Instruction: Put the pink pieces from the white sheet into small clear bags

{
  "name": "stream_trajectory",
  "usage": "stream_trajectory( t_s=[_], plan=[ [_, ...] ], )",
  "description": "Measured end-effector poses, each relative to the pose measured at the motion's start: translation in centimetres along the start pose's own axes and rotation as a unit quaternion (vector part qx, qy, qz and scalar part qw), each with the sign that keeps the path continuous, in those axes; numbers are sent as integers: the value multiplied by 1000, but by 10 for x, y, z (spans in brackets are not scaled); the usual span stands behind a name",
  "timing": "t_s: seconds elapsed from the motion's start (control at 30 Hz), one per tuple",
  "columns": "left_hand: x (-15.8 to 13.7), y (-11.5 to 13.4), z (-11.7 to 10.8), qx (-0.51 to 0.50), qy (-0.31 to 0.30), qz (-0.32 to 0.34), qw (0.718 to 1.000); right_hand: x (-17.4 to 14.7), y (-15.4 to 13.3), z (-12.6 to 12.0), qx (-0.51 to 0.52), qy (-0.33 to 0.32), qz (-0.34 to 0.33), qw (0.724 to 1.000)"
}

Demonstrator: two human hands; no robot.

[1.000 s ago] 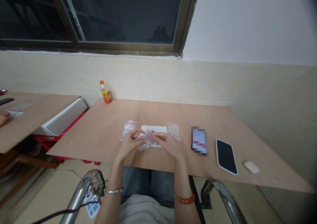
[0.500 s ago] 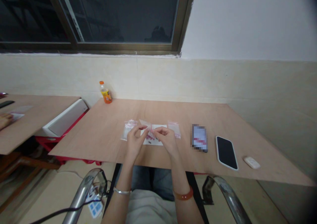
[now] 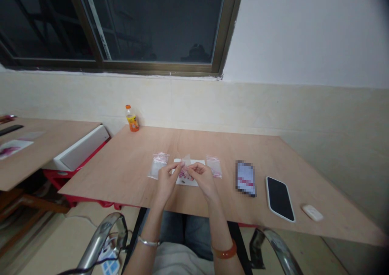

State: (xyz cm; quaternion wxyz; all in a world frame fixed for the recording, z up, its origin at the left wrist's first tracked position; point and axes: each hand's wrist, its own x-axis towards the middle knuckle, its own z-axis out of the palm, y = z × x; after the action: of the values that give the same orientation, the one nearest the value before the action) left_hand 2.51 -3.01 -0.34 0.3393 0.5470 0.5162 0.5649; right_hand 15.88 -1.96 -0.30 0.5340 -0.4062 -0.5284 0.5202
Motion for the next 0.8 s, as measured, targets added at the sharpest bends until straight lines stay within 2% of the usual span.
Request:
stream_trajectory(
  t_s=[0.13, 0.23, 0.4, 0.63, 0.8],
  plan=[
    [1, 0, -3, 72, -12, 35, 997, 3, 8, -2, -29, 72, -22, 997],
    [0, 1, -5, 155, -43, 57, 985, 3, 10, -2, -99, 98, -65, 988],
    [-1, -3, -1, 243, -50, 93, 964, 0, 10, 0, -225, 44, -156, 961],
    [-3, -4, -1, 288, -86, 86, 950, 2, 19, 1, -293, 16, -141, 946],
    [-4, -4, -4, 278, -133, 85, 948, 3, 21, -4, -306, -37, -118, 944]
  ],
)
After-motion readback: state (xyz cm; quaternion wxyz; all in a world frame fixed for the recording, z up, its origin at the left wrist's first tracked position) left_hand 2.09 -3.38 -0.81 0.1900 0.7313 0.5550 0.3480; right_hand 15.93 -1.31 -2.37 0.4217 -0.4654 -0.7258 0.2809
